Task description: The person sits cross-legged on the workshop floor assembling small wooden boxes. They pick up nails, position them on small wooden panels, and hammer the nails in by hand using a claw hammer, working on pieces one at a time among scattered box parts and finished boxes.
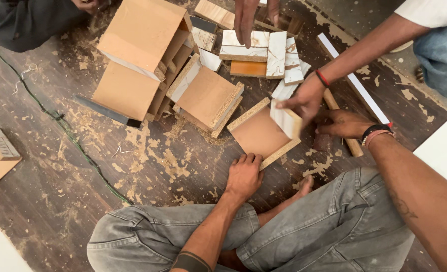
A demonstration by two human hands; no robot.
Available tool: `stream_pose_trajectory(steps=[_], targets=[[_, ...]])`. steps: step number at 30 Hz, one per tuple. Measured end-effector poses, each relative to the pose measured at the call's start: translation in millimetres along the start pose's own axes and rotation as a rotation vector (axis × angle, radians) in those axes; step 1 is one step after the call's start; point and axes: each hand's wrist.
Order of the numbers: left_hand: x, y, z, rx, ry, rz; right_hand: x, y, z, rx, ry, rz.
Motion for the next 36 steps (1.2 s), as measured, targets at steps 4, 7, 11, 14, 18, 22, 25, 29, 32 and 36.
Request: stream_pose_trajectory(steps=[4, 7, 11, 14, 18, 22, 25, 29, 32, 36], targets=[[0, 1, 0, 0.015, 0.011, 0.009, -5, 3, -1, 0.005, 0.017, -0.023], [0, 1, 0, 0.024, 0.012, 0.012, -5, 2, -1, -0.002, 0.011, -0.007], [0, 1, 0, 0.028, 0.026, 0.004, -1, 0, 0, 0.002, -0.008, -0.015], [-1, 1, 2, 0.028, 0.03, 0.008, 3, 0, 2, 0.034, -0.004, -0.065], [-1, 1, 2, 0.033, 0.018, 0.006, 4, -1, 2, 0.05, 0.034, -0.107], [4, 2, -7, 0.035, 0.051, 0.018, 7, 0, -4, 0.178, -0.028, 0.029], [13, 2, -19, 0.087, 0.069, 0.07, 15, 2, -10, 0.37, 0.07, 0.122], [25, 2, -32, 0.156, 0.213, 0.131, 25, -2, -11, 0.395, 0.057, 0.113], [28, 1, -36, 0.023, 0.486, -0.084, 24, -7, -8, 0.318, 0.08, 0.161], [19, -3, -38, 0.143, 1.095, -0.218, 21, -11, -6, 0.296, 0.134, 0.202]])
Point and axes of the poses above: each hand's wrist, its own y-axis away from the middle knuckle, its own z-axis out of the palm, x = y × z, and after that the axes turned 5 degrees about -z, right-handed
